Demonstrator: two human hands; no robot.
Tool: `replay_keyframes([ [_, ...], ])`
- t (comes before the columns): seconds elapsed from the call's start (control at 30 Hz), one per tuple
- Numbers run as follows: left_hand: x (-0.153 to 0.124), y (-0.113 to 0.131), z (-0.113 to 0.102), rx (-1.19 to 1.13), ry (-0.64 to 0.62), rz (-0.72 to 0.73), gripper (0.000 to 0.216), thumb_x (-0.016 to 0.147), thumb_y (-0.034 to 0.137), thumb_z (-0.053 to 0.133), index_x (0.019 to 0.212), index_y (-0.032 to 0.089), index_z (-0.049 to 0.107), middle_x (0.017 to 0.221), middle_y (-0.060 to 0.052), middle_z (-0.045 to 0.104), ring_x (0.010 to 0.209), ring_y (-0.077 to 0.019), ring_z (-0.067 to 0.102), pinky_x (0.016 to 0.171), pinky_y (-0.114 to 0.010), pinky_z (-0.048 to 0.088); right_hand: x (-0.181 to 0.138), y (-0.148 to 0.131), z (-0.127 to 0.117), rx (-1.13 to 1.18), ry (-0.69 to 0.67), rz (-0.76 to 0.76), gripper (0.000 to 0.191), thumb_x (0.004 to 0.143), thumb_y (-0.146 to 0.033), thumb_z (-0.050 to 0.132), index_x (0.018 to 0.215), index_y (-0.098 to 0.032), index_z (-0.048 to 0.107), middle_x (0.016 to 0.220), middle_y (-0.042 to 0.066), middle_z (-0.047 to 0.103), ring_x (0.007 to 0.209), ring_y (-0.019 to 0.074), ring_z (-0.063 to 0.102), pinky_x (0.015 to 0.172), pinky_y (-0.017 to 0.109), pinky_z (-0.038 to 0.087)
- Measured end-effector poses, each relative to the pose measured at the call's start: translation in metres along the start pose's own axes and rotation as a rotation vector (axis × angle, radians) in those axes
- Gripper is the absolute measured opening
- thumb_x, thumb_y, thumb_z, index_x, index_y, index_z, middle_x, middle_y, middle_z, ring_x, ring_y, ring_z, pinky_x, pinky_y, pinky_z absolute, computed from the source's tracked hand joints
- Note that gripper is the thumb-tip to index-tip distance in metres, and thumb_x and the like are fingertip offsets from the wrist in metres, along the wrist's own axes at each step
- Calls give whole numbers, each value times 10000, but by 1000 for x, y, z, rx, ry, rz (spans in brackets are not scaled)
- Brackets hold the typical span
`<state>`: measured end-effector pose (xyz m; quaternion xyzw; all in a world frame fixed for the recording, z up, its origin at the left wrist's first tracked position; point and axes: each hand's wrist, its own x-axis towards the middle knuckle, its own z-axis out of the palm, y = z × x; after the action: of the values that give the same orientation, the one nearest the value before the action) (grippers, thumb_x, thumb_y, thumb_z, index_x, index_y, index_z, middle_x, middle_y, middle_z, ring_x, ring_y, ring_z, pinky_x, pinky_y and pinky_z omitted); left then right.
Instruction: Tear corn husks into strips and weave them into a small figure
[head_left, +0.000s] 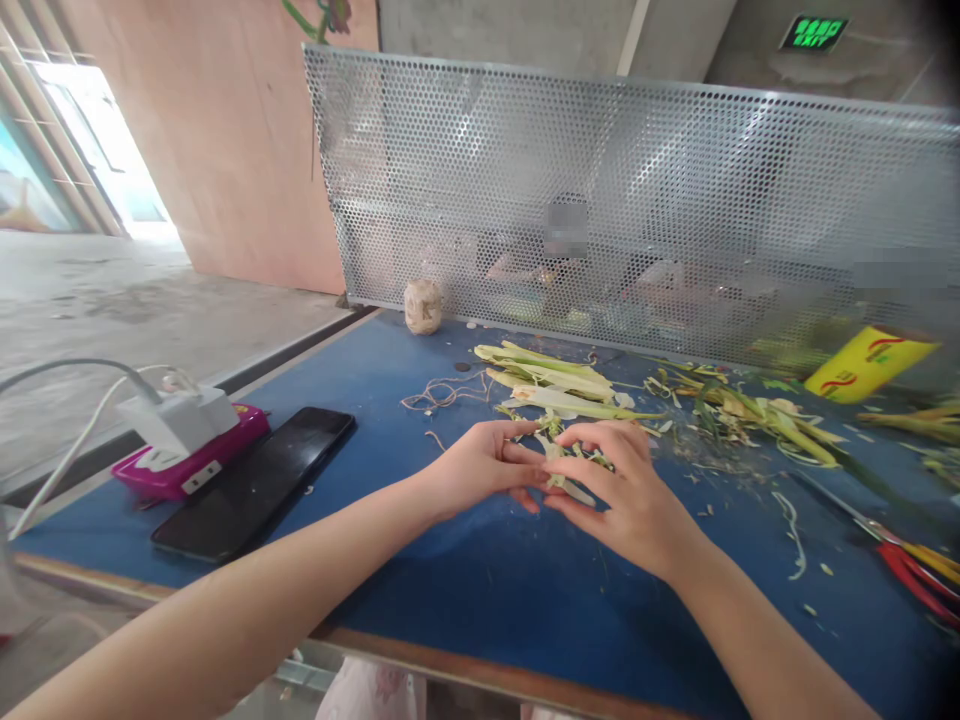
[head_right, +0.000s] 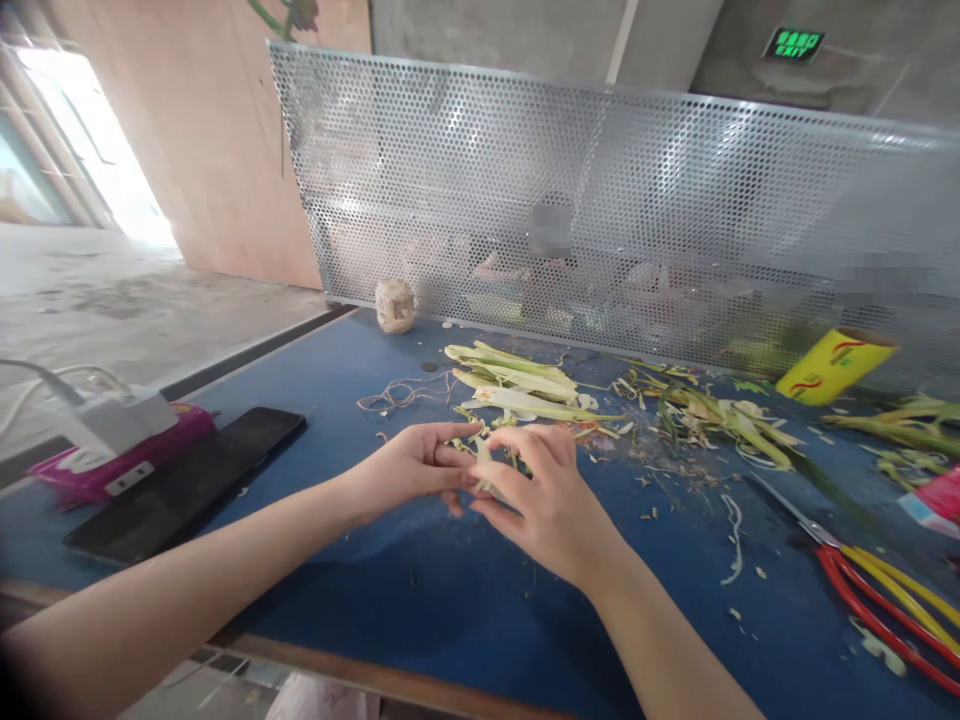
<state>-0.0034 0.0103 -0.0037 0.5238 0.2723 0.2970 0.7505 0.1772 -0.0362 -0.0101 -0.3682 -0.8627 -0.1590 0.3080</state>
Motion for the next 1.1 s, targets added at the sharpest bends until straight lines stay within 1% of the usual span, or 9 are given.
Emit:
replay_keyframes([
  [0.17,-1,3,3,-119,35,-43,727,692,-3,604,1318,27,234,737,-73,706,623,-140,647,584,-278,549,-1,1,-1,-142,33,-97,197,805,-207,546,993,-257,573,974,41,624,902,214,498,833,412,336],
  [0.3,-1,2,3,-117,63,-33,734,701,-2,596,1325,24,210,768,-92,708,623,-147,650,554,-280,553,0,-3,-2,-161,30,-83,206,811,-186,540,995,-260,597,980,37,644,908,213,525,833,403,336],
  [0.4,-1,1,3,-73,85,-31,754,700,-2,596,1332,28,186,785,-106,707,669,-164,657,541,-272,553,2,-6,-2,-174,40,-74,198,810,-159,536,973,-243,611,955,35,657,883,204,542,822,394,347],
  [0.5,-1,0,3,-64,79,-38,764,707,-7,586,1339,33,159,783,-109,705,695,-172,660,540,-266,554,2,-8,-2,-197,94,-98,166,801,-138,546,924,-218,624,900,27,671,839,185,553,811,376,363],
  [0.63,-2,1,6,-101,76,-22,743,711,-23,566,1339,44,173,723,-64,694,627,-152,651,521,-256,554,1,-10,-1,-211,180,-151,146,779,-107,583,899,-176,630,862,37,680,814,177,565,803,368,382],
  [0.73,-2,1,7,-126,107,-9,726,703,-41,559,1330,60,208,677,-19,672,570,-127,632,511,-253,555,0,-12,-1,-198,185,-186,159,780,-86,580,920,-149,623,856,56,680,804,180,573,779,372,400],
  [0.8,-2,1,7,-135,126,-3,712,705,-39,559,1325,69,226,668,-15,668,556,-120,626,510,-248,554,0,-13,0,-174,179,-205,165,781,-72,574,928,-133,618,851,68,679,789,182,578,753,372,413],
  [1.0,-1,5,6,-143,240,44,622,742,-5,543,1296,54,268,788,-91,693,624,-150,650,477,-239,546,0,-16,2,-47,152,-285,178,752,-42,598,923,-93,601,847,93,669,771,183,585,683,341,443],
  [1.1,0,7,5,-147,291,61,578,733,-29,541,1263,40,322,822,-107,695,624,-138,650,516,-229,548,0,-17,3,25,117,-301,171,777,-47,565,939,-95,592,867,96,662,783,173,583,693,329,447],
])
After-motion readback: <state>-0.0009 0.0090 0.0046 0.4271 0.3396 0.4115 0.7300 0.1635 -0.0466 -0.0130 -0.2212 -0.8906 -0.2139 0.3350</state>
